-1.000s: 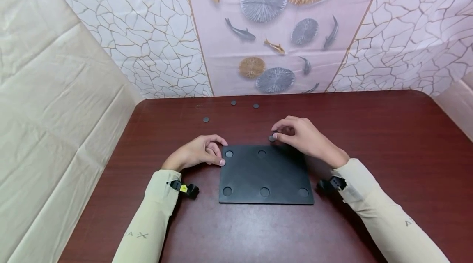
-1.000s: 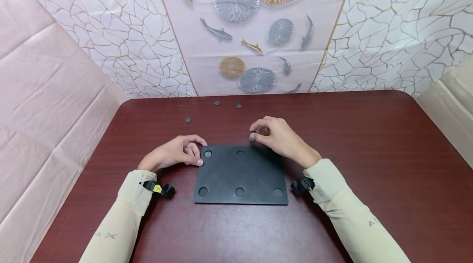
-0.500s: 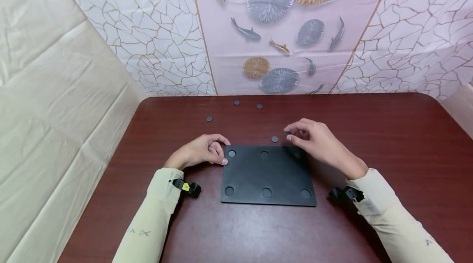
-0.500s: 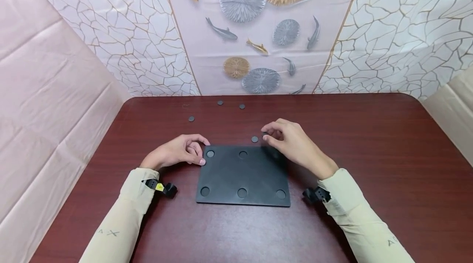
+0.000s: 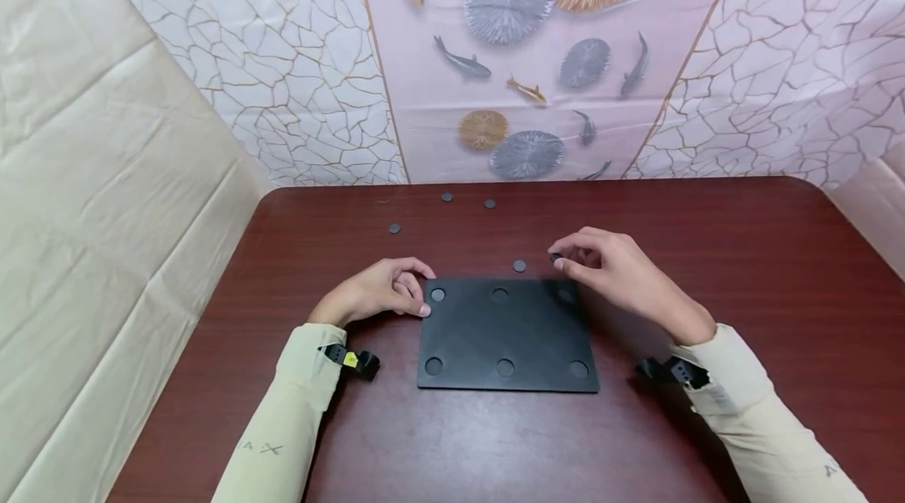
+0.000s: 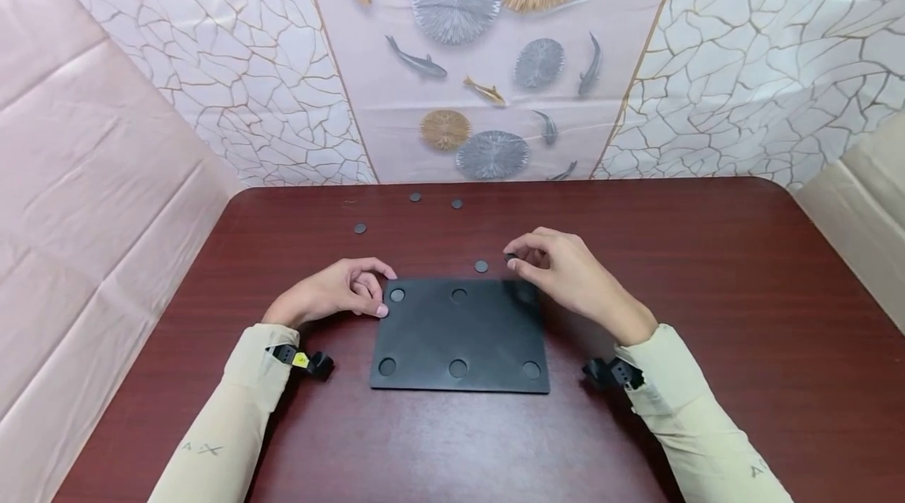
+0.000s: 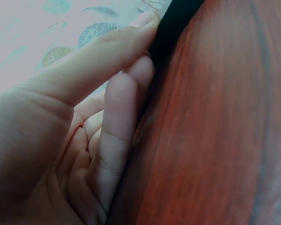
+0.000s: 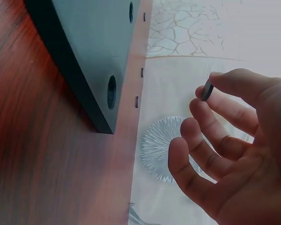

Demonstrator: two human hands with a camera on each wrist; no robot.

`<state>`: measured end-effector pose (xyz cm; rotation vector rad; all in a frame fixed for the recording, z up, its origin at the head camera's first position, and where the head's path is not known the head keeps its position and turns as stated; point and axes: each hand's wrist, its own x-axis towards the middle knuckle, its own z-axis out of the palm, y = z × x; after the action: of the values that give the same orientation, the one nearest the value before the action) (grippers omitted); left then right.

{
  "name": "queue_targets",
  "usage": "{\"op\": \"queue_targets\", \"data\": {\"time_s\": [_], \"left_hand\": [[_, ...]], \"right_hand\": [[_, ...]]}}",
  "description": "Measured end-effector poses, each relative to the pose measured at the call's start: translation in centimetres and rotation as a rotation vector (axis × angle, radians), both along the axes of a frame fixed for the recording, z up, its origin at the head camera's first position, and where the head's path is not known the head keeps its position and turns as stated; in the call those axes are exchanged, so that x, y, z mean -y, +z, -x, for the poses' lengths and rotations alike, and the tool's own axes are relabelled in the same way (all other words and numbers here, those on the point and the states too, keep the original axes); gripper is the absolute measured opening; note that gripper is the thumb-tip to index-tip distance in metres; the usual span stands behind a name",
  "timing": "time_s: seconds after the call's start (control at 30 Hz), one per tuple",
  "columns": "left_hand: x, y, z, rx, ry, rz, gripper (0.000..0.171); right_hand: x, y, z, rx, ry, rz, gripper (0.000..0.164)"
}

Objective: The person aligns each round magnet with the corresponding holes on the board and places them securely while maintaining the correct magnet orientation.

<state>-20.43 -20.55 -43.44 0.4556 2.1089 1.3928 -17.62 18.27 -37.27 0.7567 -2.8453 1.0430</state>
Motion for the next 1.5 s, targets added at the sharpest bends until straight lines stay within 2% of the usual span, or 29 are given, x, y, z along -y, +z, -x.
{"op": "queue_targets", "data": {"time_s": [0.3, 0.67, 0.83, 1.1, 1.5], "left_hand": [[-0.2, 0.0, -0.2, 0.007, -0.011, -0.007, 0.054], [0.2, 0.1, 0.0, -0.003, -0.004, -0.002, 0.054], [0.3, 0.1, 0.0, -0.003, -0.002, -0.005, 0.053], [0.0, 0.1, 0.0, -0.018, -0.008, 0.006, 0.054], [0.1, 0.2, 0.0, -0.021, 0.000, 0.015, 0.053]], "right_hand": [[-0.7, -1.0, -0.1, 0.035, 0.026, -0.028, 0.017], [-1.3, -2.7, 1.1, 0.132, 0.106, -0.080, 0.014], [-1.6, -3.2, 1.3, 0.136, 0.109, -0.085, 0.013], [-2.1, -2.8, 1.0, 0.145, 0.124, -0.081, 0.012], [-2.2, -3.0, 1.2, 0.104, 0.182, -0.086, 0.016]]}}
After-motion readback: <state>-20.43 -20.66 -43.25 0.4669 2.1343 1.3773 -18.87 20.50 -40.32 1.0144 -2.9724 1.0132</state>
